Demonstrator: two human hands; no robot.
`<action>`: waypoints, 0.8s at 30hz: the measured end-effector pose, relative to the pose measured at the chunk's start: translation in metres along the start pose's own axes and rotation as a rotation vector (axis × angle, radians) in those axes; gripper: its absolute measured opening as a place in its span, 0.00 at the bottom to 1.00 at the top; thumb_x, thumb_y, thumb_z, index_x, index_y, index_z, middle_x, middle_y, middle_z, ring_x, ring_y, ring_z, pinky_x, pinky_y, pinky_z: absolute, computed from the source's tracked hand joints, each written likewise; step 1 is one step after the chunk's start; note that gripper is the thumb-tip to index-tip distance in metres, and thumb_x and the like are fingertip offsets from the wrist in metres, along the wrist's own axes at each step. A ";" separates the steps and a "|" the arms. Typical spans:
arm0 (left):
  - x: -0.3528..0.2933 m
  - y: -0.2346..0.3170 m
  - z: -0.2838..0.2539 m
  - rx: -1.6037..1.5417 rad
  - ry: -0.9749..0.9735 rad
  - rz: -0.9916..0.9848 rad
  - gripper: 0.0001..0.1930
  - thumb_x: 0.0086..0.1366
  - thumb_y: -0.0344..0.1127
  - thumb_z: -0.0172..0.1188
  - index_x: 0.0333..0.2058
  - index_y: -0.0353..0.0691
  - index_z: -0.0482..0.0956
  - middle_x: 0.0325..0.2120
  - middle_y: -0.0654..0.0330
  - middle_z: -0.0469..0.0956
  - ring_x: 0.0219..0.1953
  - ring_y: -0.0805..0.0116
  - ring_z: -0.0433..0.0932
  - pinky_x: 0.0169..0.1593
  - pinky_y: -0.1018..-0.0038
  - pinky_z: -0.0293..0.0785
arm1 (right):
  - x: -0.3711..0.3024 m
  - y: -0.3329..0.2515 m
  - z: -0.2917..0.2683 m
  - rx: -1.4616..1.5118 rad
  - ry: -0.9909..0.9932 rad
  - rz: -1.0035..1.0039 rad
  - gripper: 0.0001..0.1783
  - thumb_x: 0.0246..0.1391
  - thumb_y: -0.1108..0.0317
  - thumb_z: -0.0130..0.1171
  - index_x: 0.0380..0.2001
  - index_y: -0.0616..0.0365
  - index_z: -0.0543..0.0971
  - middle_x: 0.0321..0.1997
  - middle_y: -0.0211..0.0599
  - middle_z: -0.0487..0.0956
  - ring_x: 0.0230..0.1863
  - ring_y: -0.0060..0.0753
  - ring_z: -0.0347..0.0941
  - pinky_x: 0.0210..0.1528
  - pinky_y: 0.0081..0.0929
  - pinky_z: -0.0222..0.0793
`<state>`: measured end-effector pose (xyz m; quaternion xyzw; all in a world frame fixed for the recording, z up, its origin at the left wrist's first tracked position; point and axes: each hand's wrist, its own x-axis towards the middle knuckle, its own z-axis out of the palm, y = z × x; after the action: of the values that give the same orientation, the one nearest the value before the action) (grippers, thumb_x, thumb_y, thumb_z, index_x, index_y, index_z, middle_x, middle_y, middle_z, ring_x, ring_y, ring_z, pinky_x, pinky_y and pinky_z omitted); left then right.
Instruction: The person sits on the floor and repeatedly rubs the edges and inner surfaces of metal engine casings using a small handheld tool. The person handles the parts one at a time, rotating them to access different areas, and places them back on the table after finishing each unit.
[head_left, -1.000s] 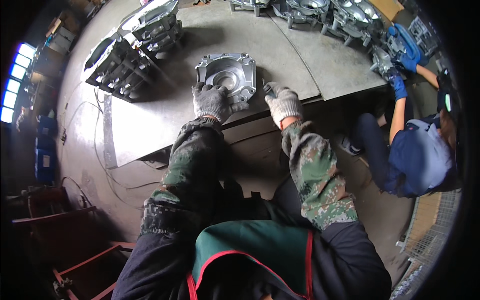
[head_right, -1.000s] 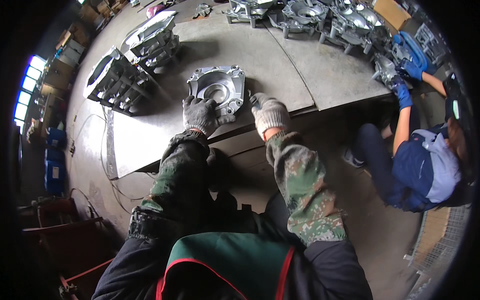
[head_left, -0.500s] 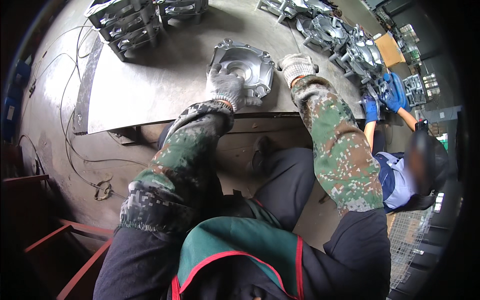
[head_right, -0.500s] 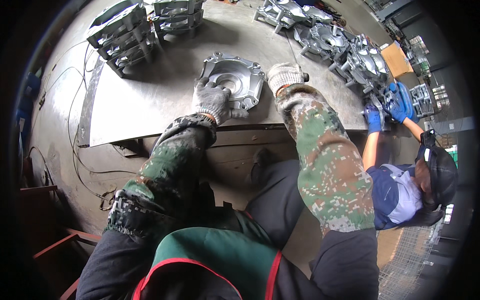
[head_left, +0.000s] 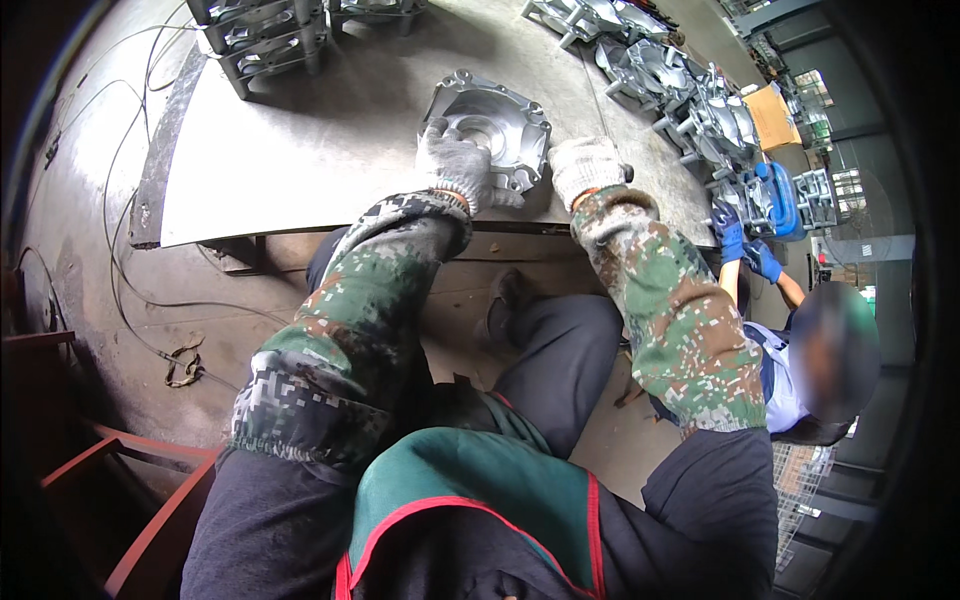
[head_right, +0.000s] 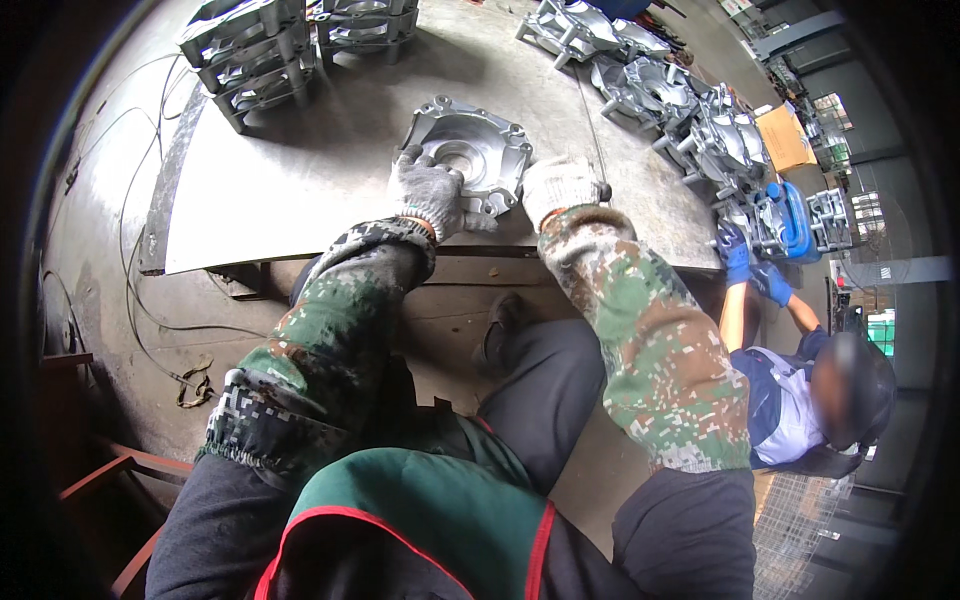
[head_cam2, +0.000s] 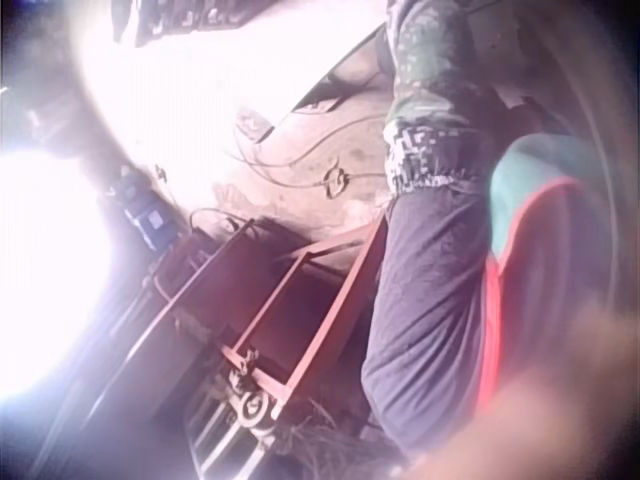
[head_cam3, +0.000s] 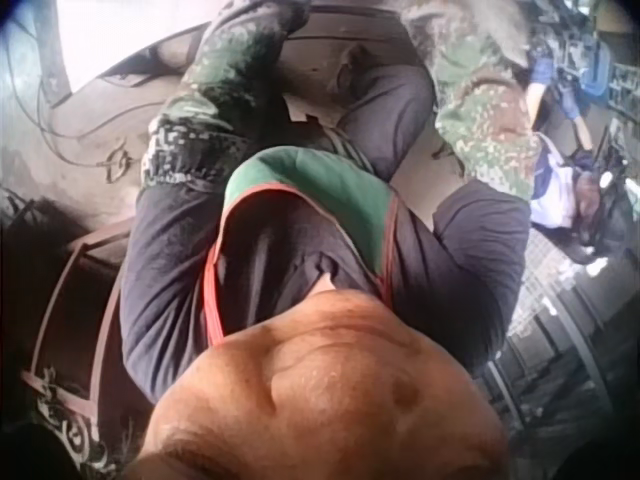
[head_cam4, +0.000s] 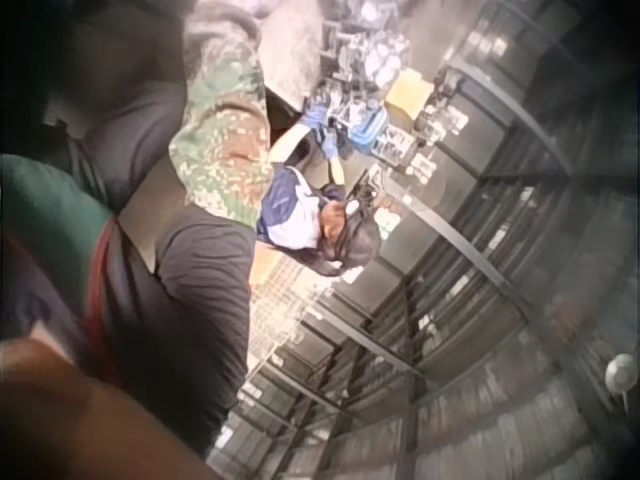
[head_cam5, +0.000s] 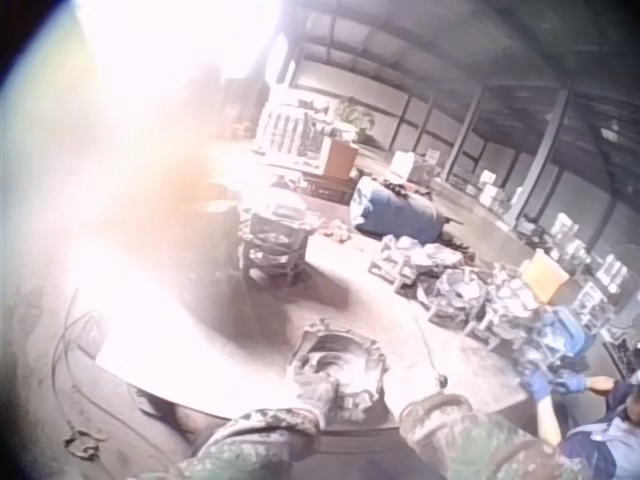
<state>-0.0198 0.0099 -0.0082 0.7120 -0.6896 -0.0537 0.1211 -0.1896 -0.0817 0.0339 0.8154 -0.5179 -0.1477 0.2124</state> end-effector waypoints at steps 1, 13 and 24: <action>0.001 0.001 -0.002 -0.005 -0.002 0.006 0.45 0.39 0.74 0.66 0.48 0.42 0.81 0.52 0.50 0.77 0.63 0.53 0.66 0.68 0.59 0.49 | -0.003 0.003 -0.004 -0.018 -0.060 -0.067 0.12 0.51 0.70 0.54 0.35 0.50 0.85 0.36 0.43 0.83 0.39 0.46 0.82 0.36 0.47 0.78; 0.036 0.066 0.015 -0.520 0.181 -0.343 0.56 0.49 0.74 0.57 0.64 0.34 0.57 0.61 0.45 0.65 0.64 0.49 0.62 0.68 0.55 0.51 | 0.007 0.056 0.023 0.696 -0.199 0.361 0.24 0.59 0.42 0.50 0.51 0.39 0.79 0.52 0.47 0.79 0.54 0.53 0.74 0.54 0.48 0.71; 0.052 -0.037 -0.046 -0.674 -0.021 -0.583 0.53 0.44 0.57 0.74 0.65 0.41 0.61 0.57 0.48 0.73 0.60 0.56 0.72 0.63 0.68 0.68 | 0.039 0.024 -0.017 0.323 -0.134 0.049 0.19 0.55 0.60 0.56 0.51 0.33 0.79 0.52 0.41 0.79 0.52 0.49 0.76 0.55 0.43 0.73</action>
<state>0.0295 -0.0368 0.0318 0.7968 -0.4054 -0.3146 0.3189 -0.1838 -0.1231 0.0595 0.8144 -0.5676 -0.1112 0.0472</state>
